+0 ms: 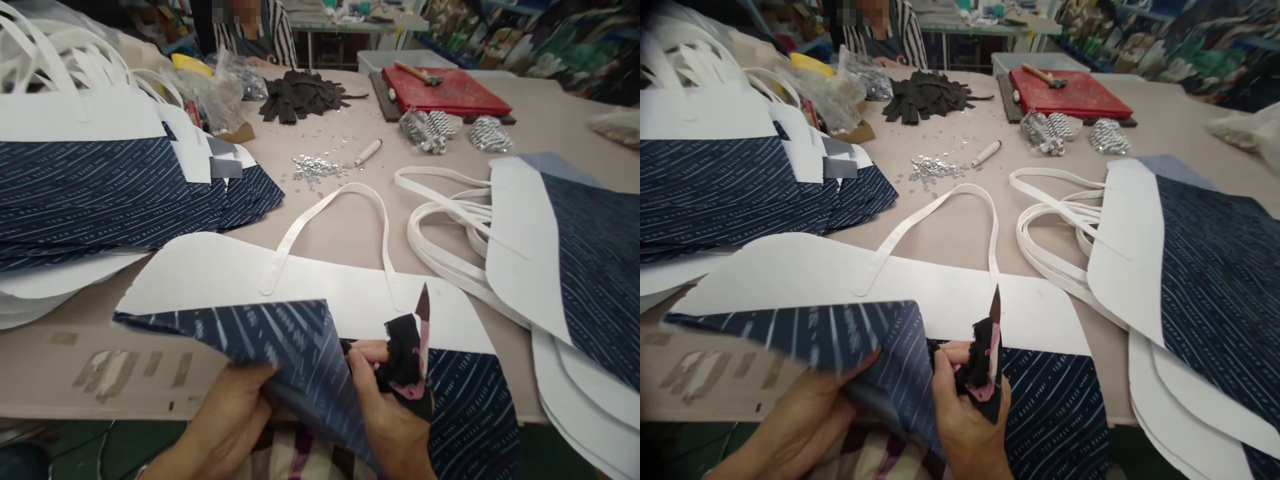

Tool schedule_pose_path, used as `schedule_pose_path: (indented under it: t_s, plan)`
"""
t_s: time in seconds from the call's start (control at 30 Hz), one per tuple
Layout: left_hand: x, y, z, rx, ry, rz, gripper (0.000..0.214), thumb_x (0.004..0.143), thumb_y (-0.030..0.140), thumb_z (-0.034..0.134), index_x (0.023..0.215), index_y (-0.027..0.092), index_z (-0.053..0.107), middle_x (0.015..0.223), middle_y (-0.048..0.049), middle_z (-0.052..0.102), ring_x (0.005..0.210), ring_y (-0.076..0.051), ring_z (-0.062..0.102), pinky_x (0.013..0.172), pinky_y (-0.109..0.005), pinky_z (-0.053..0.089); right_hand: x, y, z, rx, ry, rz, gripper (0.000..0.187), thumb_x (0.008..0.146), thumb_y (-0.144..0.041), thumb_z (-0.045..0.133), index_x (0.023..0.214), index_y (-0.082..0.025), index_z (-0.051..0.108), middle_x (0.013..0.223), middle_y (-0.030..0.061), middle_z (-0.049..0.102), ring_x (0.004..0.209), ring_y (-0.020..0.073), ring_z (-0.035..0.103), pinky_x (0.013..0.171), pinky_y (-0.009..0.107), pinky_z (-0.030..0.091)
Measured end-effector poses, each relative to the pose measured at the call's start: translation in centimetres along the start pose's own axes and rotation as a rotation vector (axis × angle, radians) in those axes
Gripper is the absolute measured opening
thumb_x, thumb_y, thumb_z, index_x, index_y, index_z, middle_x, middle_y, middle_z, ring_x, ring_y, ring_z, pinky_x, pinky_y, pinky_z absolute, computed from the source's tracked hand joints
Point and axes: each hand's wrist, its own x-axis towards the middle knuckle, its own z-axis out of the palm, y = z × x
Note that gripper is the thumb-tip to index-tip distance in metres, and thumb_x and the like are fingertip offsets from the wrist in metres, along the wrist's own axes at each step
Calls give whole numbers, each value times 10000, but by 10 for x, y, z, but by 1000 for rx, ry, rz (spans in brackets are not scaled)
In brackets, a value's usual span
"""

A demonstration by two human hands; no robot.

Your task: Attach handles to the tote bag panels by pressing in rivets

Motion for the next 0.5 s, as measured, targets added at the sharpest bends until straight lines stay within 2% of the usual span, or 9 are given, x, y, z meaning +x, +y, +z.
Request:
schedule_pose_path:
  t_s: [0.1, 0.23, 0.37, 0.5]
  plan:
    - [1, -1, 2, 88, 12, -38, 317, 749, 70, 751, 1060, 82, 689, 1074, -133, 718, 1008, -290, 673, 889, -406, 566, 1, -2, 1, 21, 10, 11, 199, 839, -132, 605, 653, -199, 630, 658, -15, 680, 636, 117, 677, 671, 196, 566]
    - [-1, 2, -2, 103, -35, -128, 220, 792, 148, 737, 1010, 114, 734, 1089, -112, 734, 1049, -295, 674, 924, -395, 559, 1, -2, 2, -10, 27, 14, 216, 830, -136, 605, 625, -198, 632, 652, 1, 680, 642, 123, 676, 664, 201, 564]
    - [-2, 3, -3, 95, 2, -142, 168, 795, 137, 725, 959, 132, 760, 1087, -103, 741, 1062, -305, 671, 928, -404, 558, 1, 0, 1, -4, 43, 28, 202, 815, -127, 625, 628, -203, 633, 650, -2, 674, 654, 124, 679, 668, 209, 568]
    - [-2, 4, -2, 47, 2, -216, 157, 806, 138, 709, 952, 134, 769, 1089, -99, 742, 1068, -307, 669, 957, -413, 540, -2, 2, 2, -4, 15, 54, 191, 825, -131, 623, 653, -213, 623, 700, 0, 681, 693, 137, 681, 699, 247, 576]
